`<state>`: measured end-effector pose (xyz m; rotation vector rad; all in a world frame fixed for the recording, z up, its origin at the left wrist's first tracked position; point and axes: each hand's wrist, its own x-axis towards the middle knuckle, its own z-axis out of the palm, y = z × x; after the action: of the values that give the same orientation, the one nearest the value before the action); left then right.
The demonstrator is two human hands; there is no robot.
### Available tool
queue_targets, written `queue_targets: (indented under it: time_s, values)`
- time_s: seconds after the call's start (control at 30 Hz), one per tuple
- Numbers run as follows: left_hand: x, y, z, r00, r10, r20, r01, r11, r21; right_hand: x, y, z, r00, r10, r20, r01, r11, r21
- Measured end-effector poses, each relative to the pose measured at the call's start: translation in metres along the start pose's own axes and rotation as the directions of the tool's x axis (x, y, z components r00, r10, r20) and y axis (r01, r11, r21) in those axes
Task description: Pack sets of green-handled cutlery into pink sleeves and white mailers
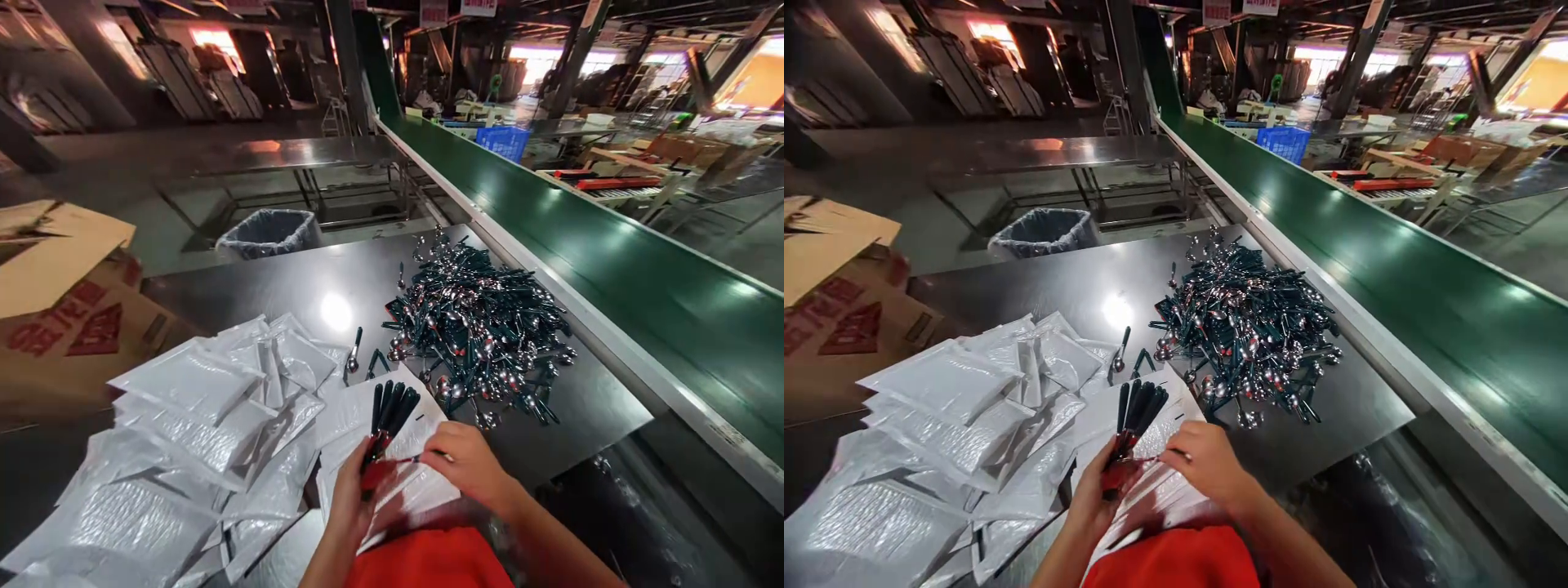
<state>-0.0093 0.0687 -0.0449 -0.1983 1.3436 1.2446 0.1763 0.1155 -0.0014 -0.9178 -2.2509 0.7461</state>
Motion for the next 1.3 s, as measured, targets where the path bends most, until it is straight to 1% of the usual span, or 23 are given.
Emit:
queue_targets:
  time_s: [0.03, 0.07, 0.1, 0.13, 0.17, 0.2, 0.23, 0.27, 0.3, 0.37, 0.43, 0.5, 0.57, 0.63, 0.7, 0.77, 0.83, 0.9, 1.0, 1.07, 1.17, 1.23, 1.3]
  values:
    - [-0.004, -0.003, -0.001, 0.999, -0.034, 0.019, 0.034, 0.999, 0.017, 0.001, -0.001, 0.006, 1.0, -0.006, 0.02, 0.006, 1.0, -0.009]
    - [-0.008, -0.006, -0.002, 0.997, -0.062, 0.047, 0.061, 0.998, 0.026, 0.001, -0.001, 0.012, 1.0, 0.012, 0.02, -0.012, 1.0, -0.018]
    - [-0.011, -0.009, -0.004, 0.993, -0.085, 0.08, 0.083, 0.996, 0.024, 0.0, -0.001, 0.016, 0.998, 0.054, -0.007, -0.054, 0.998, -0.022]
    - [-0.013, -0.011, -0.005, 0.988, -0.101, 0.113, 0.101, 0.995, 0.009, -0.001, -0.003, 0.019, 0.991, 0.112, -0.067, -0.113, 0.993, -0.014]
    - [-0.014, -0.012, -0.007, 0.984, -0.109, 0.139, 0.113, 0.993, -0.019, -0.002, -0.004, 0.022, 0.973, 0.17, -0.154, -0.171, 0.985, 0.009]
    - [-0.016, -0.012, -0.008, 0.981, -0.11, 0.157, 0.12, 0.991, -0.055, -0.002, -0.007, 0.025, 0.944, 0.222, -0.242, -0.216, 0.975, 0.052]
    - [-0.017, -0.012, -0.008, 0.981, -0.111, 0.16, 0.126, 0.988, -0.085, -0.002, -0.01, 0.026, 0.914, 0.264, -0.31, -0.241, 0.964, 0.109]
    - [-0.017, -0.012, -0.008, 0.981, -0.117, 0.154, 0.133, 0.986, -0.101, -0.002, -0.014, 0.027, 0.893, 0.283, -0.349, -0.239, 0.957, 0.165]
    - [-0.018, -0.012, -0.008, 0.981, -0.125, 0.149, 0.141, 0.985, -0.103, -0.001, -0.018, 0.027, 0.889, 0.282, -0.361, -0.218, 0.953, 0.209]
    - [-0.02, -0.01, -0.009, 0.976, -0.141, 0.164, 0.156, 0.984, -0.083, 0.002, -0.027, 0.024, 0.91, 0.224, -0.348, -0.143, 0.959, 0.244]
    - [-0.02, -0.01, -0.01, 0.973, -0.153, 0.171, 0.165, 0.985, -0.059, 0.005, -0.034, 0.02, 0.929, 0.159, -0.335, -0.079, 0.967, 0.241]
    - [-0.02, -0.012, -0.013, 0.98, -0.137, 0.145, 0.147, 0.988, -0.056, 0.006, -0.038, 0.017, 0.936, 0.132, -0.328, -0.056, 0.971, 0.232]
    - [-0.017, -0.014, -0.016, 0.984, -0.11, 0.137, 0.119, 0.991, -0.06, 0.006, -0.04, 0.018, 0.94, 0.123, -0.319, -0.056, 0.976, 0.209]
    - [-0.012, -0.016, -0.02, 0.984, -0.097, 0.152, 0.109, 0.991, -0.073, 0.003, -0.04, 0.021, 0.931, 0.147, -0.334, -0.08, 0.976, 0.204]
    - [-0.008, -0.017, -0.023, 0.983, -0.106, 0.151, 0.12, 0.989, -0.087, -0.001, -0.038, 0.024, 0.914, 0.201, -0.353, -0.121, 0.964, 0.236]
    - [-0.005, -0.018, -0.026, 0.981, -0.133, 0.143, 0.148, 0.985, -0.094, -0.003, -0.036, 0.024, 0.912, 0.206, -0.355, -0.124, 0.963, 0.241]
    - [-0.003, -0.018, -0.029, 0.977, -0.142, 0.159, 0.157, 0.983, -0.093, -0.004, -0.036, 0.021, 0.93, 0.161, -0.331, -0.095, 0.974, 0.206]
    - [-0.003, -0.019, -0.03, 0.974, -0.139, 0.178, 0.154, 0.985, -0.074, -0.004, -0.036, 0.015, 0.955, 0.125, -0.267, -0.076, 0.98, 0.186]
    - [-0.003, -0.02, -0.032, 0.978, -0.103, 0.182, 0.113, 0.993, -0.041, -0.002, -0.04, 0.01, 0.978, 0.122, -0.172, -0.084, 0.974, 0.212]
    - [-0.003, -0.021, -0.034, 0.981, -0.089, 0.173, 0.093, 0.995, -0.019, -0.002, -0.042, 0.01, 0.97, 0.158, -0.186, -0.117, 0.969, 0.216]
    - [-0.005, -0.023, -0.035, 0.98, -0.079, 0.183, 0.076, 0.997, 0.023, -0.002, -0.045, 0.012, 0.94, 0.216, -0.263, -0.172, 0.968, 0.181]
    - [-0.005, -0.025, -0.035, 0.978, -0.071, 0.197, 0.067, 0.997, 0.029, -0.004, -0.045, 0.012, 0.942, 0.199, -0.27, -0.163, 0.976, 0.147]
    - [-0.005, -0.027, -0.035, 0.977, -0.076, 0.201, 0.075, 0.997, 0.015, -0.005, -0.043, 0.01, 0.959, 0.158, -0.233, -0.137, 0.985, 0.105]
